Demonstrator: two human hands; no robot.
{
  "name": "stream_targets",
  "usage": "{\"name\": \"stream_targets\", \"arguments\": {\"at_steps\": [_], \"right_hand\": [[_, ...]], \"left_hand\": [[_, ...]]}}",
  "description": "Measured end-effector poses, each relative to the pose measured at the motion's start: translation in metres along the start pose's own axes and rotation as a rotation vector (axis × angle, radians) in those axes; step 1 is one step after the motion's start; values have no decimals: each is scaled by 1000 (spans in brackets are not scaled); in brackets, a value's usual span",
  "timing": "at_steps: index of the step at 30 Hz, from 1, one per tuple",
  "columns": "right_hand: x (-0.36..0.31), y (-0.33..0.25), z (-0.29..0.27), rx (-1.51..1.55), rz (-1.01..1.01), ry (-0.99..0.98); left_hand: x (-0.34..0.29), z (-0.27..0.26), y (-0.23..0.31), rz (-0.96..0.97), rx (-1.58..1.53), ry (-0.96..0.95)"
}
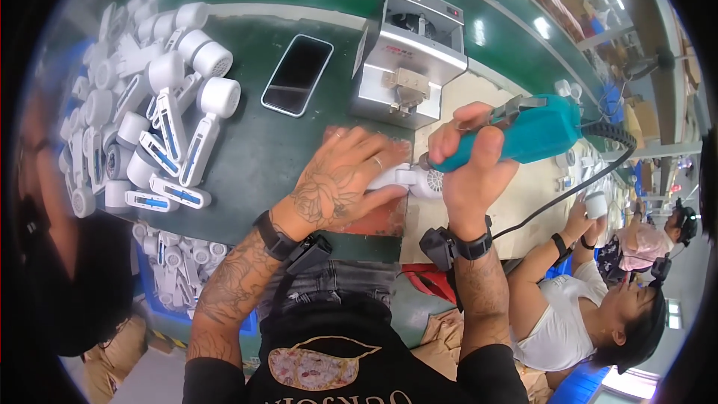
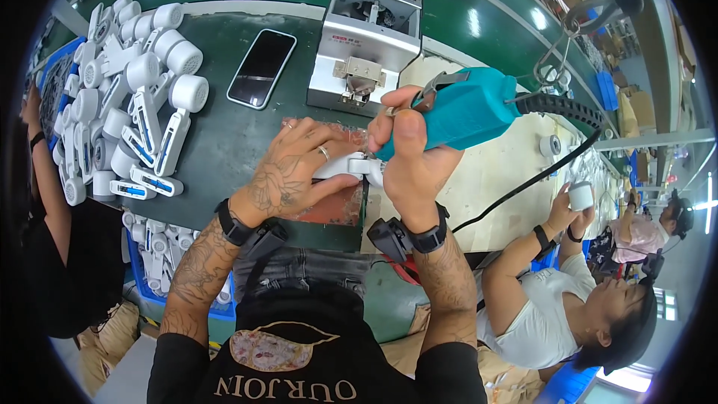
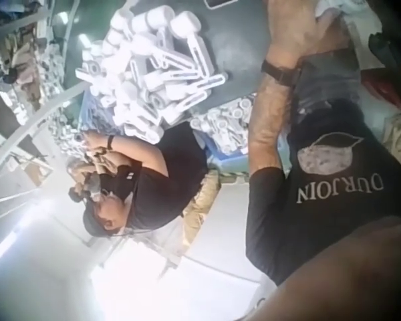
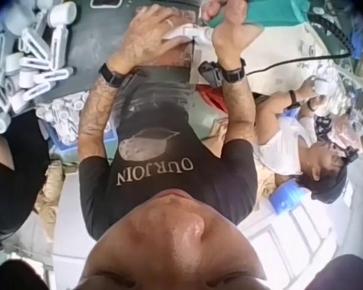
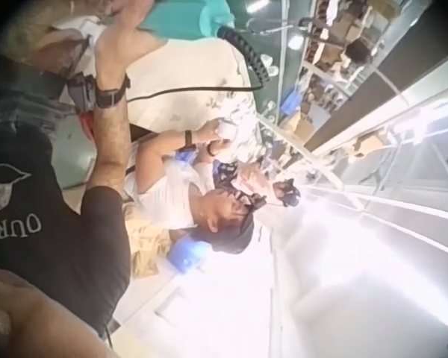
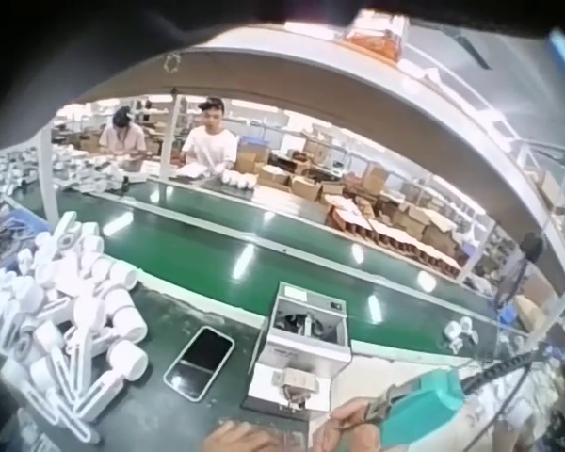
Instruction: The person picks up a fan and a battery cover, fits them together, and drives a screw into the assembly using a power screwdriver. They then set the assembled fan aside and repeat the process with another fan and battery cover.
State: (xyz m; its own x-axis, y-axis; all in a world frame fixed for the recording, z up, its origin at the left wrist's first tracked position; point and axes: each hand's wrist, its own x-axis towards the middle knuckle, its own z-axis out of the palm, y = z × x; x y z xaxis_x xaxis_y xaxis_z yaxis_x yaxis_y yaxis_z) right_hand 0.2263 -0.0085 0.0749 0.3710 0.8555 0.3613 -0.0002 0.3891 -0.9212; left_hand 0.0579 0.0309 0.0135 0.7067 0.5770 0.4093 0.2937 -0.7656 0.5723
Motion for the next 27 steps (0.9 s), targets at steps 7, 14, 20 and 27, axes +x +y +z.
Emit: {"name": "stream_targets", "arguments": {"at_steps": [7, 14, 20, 27], "right_hand": [[-5, 8, -5, 9, 17, -47], [-5, 16, -1, 62, 12, -62], [-2, 11, 2, -16, 61, -21], [50, 4, 33, -98, -143, 61]], "left_hand": [[1, 1, 2, 23, 43, 1], [1, 2, 1, 26, 36, 7], [0, -1, 1, 25, 21, 9], [-3, -4, 3, 18, -1, 26]]}}
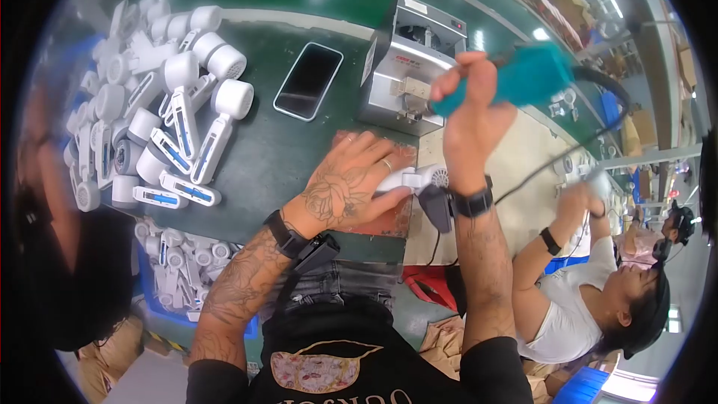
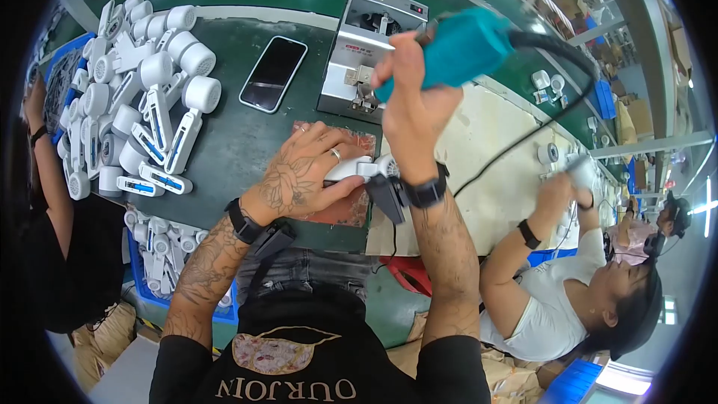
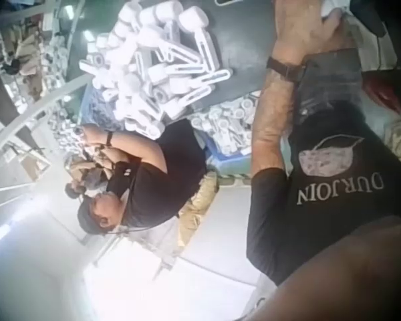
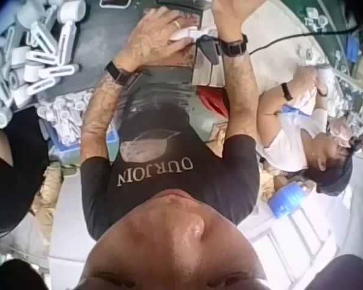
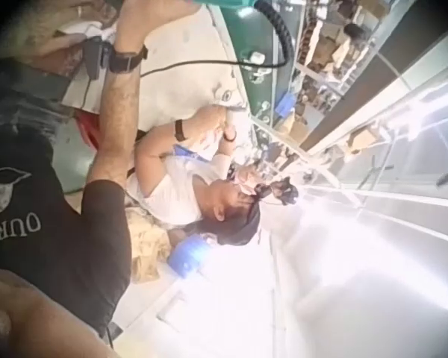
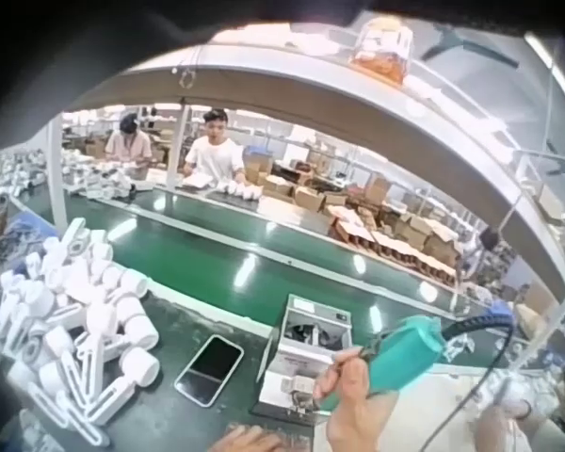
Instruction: The person picks up a fan and a battery cover, fits them together, and drives a screw into the assembly using a power screwdriver. They then set the assembled fan aside and repeat the process with another fan and battery cover.
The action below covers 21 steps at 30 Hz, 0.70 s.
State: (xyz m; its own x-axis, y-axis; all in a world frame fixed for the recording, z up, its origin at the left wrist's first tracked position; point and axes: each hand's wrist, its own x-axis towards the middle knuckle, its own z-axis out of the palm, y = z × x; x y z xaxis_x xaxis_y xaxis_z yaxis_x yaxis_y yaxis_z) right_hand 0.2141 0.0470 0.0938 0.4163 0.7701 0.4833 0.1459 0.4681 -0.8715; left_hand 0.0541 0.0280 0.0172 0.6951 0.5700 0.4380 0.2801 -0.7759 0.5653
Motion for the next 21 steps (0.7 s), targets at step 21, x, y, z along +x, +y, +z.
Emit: {"name": "stream_targets", "arguments": {"at_steps": [21], "right_hand": [[-69, -22, -44, 39, 133, -128]], "left_hand": [[2, 3, -3, 23, 20, -12]]}}
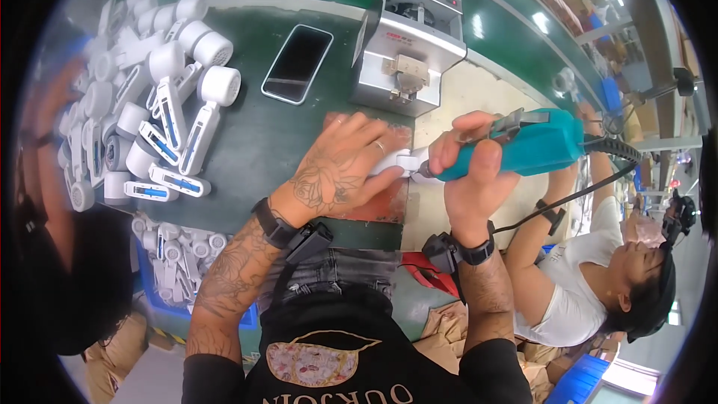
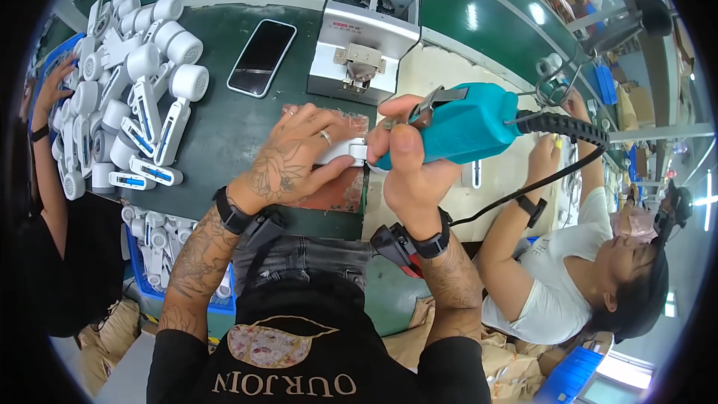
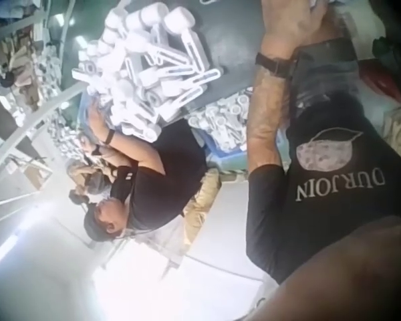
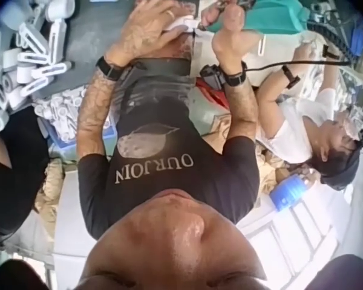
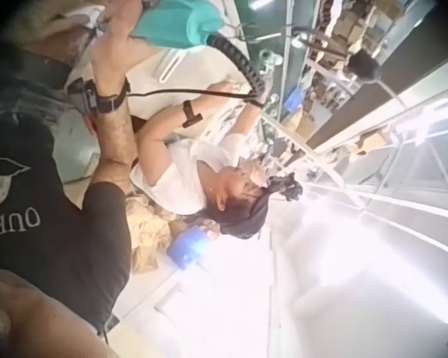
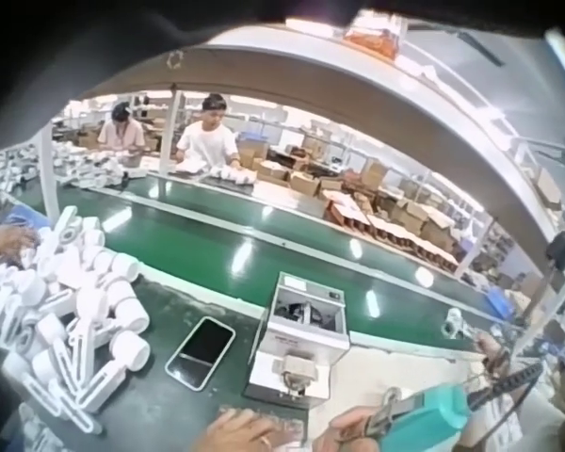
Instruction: The person picks up a fan and a battery cover, fits them together, and drives a screw into the assembly using a power screwdriver. They then set the assembled fan aside and repeat the process with another fan and battery cover.
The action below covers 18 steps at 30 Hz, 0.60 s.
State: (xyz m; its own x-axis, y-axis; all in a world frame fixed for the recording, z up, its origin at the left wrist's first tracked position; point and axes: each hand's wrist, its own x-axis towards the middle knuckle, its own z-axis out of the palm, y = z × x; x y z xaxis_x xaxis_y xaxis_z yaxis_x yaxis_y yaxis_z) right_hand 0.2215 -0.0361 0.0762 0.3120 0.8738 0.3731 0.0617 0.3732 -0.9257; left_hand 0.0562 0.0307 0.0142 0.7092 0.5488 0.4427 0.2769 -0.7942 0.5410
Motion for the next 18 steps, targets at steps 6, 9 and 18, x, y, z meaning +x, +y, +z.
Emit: {"name": "stream_targets", "arguments": {"at_steps": [6, 9, 18], "right_hand": [[-7, 5, -3, 89, -10, 15], [-13, 14, -2, 107, 5, 35], [-6, 22, 5, 212, -22, 27]], "left_hand": [[-2, 0, 5, -16, -5, -28], [-2, 3, 5, -13, -8, -21], [8, -6, 1, 19, 29, -19]]}}
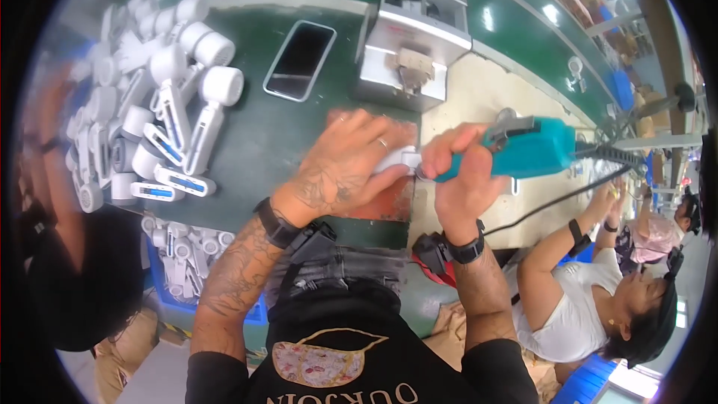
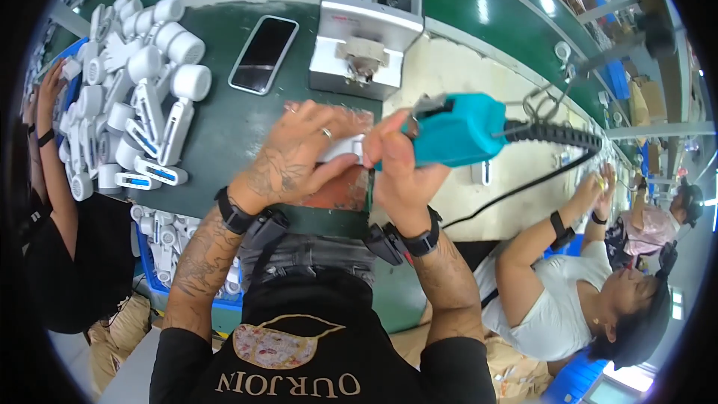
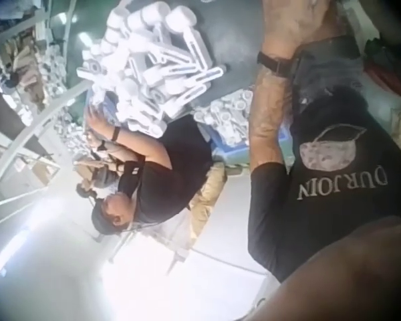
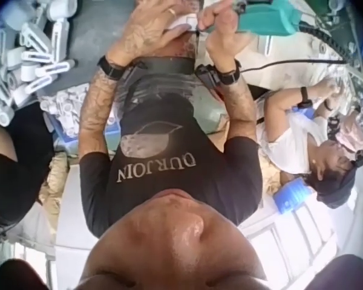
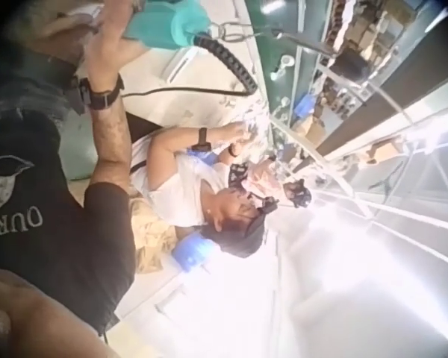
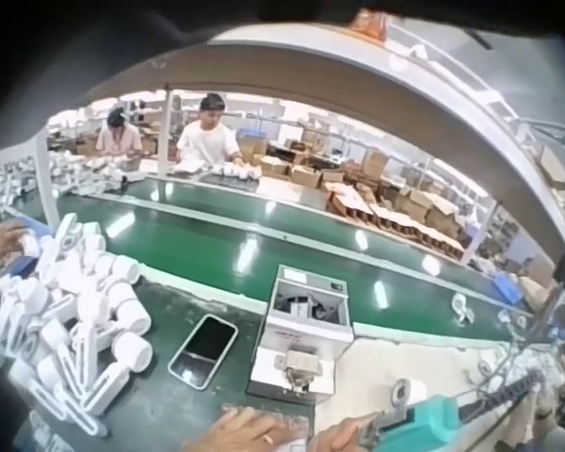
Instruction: The person picks up a fan and a battery cover, fits them together, and drives a screw into the assembly using a power screwdriver. They then set the assembled fan aside and repeat the process with another fan and battery cover.
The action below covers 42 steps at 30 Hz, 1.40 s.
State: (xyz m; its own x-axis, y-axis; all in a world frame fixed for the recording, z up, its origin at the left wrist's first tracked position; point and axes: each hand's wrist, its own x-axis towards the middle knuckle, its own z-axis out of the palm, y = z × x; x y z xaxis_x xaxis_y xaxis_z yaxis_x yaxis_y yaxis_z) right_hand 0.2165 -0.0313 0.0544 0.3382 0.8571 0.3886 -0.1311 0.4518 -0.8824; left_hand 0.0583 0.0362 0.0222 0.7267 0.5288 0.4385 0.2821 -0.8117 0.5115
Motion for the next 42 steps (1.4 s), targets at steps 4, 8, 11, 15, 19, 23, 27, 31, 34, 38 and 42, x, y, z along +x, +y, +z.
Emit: {"name": "stream_targets", "arguments": {"at_steps": [4, 8, 11, 15, 19, 23, 27, 31, 34, 38, 42], "right_hand": [[-15, 9, -14, -72, 46, 169], [-27, -33, -16, 179, -63, 206], [-37, -69, -6, 277, -149, 263], [-56, -65, 3, 136, -188, 273], [-65, -46, -5, 26, -119, 225], [-67, -40, -4, -25, -89, 200], [-70, -41, -10, -19, -81, 187], [-83, -43, -32, -105, -130, 249], [-85, -45, -28, -192, -57, 248], [-94, -57, -42, 19, 44, 188], [-99, -74, -51, -103, 0, 206]], "left_hand": [[-9, 7, -4, 45, -112, 111], [-26, 5, 19, 262, 178, 161], [-52, -17, 32, -124, -25, 33], [-76, -73, 2, -642, -675, 777], [-75, -126, -41, -429, -988, 1239], [-82, -101, -32, -538, -879, 1063], [-67, -58, 2, -562, -817, 698], [-32, -35, 20, -337, -640, 403], [-16, -19, 26, -269, -562, 310], [43, -7, 52, -301, -432, 30], [112, 96, 64, -2, -163, -34]]}}
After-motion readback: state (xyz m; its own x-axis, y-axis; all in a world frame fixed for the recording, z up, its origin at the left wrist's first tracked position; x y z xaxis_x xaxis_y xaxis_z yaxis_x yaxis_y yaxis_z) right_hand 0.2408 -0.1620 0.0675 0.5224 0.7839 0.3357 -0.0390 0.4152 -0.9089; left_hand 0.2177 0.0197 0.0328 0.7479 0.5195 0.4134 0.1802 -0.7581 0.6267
